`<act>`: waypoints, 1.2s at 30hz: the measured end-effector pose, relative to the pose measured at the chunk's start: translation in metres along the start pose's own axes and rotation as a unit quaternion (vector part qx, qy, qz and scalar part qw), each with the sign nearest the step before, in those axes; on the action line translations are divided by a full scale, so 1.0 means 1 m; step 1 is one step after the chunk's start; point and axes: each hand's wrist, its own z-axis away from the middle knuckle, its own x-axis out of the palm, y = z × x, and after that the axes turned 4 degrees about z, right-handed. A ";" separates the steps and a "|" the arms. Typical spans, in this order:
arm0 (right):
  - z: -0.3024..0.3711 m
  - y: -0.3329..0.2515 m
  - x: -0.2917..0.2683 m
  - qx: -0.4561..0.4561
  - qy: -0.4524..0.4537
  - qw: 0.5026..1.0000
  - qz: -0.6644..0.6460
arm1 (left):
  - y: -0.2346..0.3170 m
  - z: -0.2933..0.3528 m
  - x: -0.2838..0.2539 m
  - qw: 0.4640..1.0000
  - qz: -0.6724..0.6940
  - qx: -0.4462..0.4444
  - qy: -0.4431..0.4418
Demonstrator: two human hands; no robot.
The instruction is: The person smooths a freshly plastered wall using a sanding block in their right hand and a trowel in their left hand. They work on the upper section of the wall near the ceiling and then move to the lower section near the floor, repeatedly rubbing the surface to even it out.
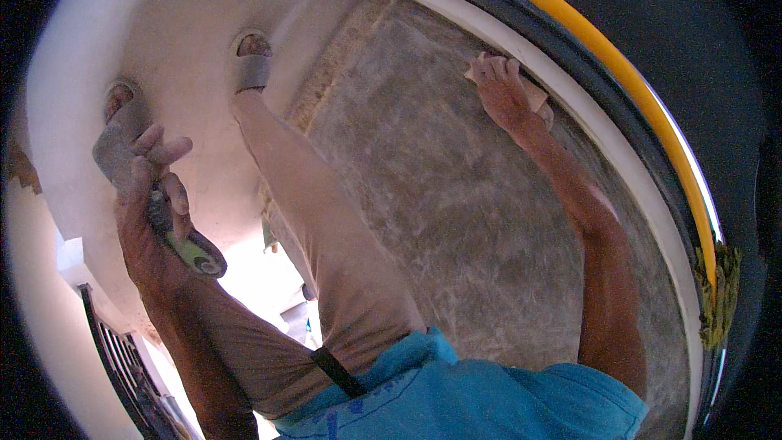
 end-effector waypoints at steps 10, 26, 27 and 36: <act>-0.002 0.009 0.003 -0.037 0.061 0.992 -0.107 | -0.010 -0.006 -0.001 0.998 -0.002 0.041 -0.040; 0.051 0.007 -0.004 0.000 -0.011 0.983 -0.185 | -0.027 -0.028 -0.016 0.979 0.180 -0.069 -0.070; 0.044 0.000 0.002 -0.007 0.001 0.983 -0.182 | -0.012 -0.017 -0.013 0.990 0.112 -0.073 -0.035; -0.023 0.002 0.026 0.004 -0.008 0.965 -0.262 | -0.010 -0.002 0.001 0.999 0.022 0.020 -0.028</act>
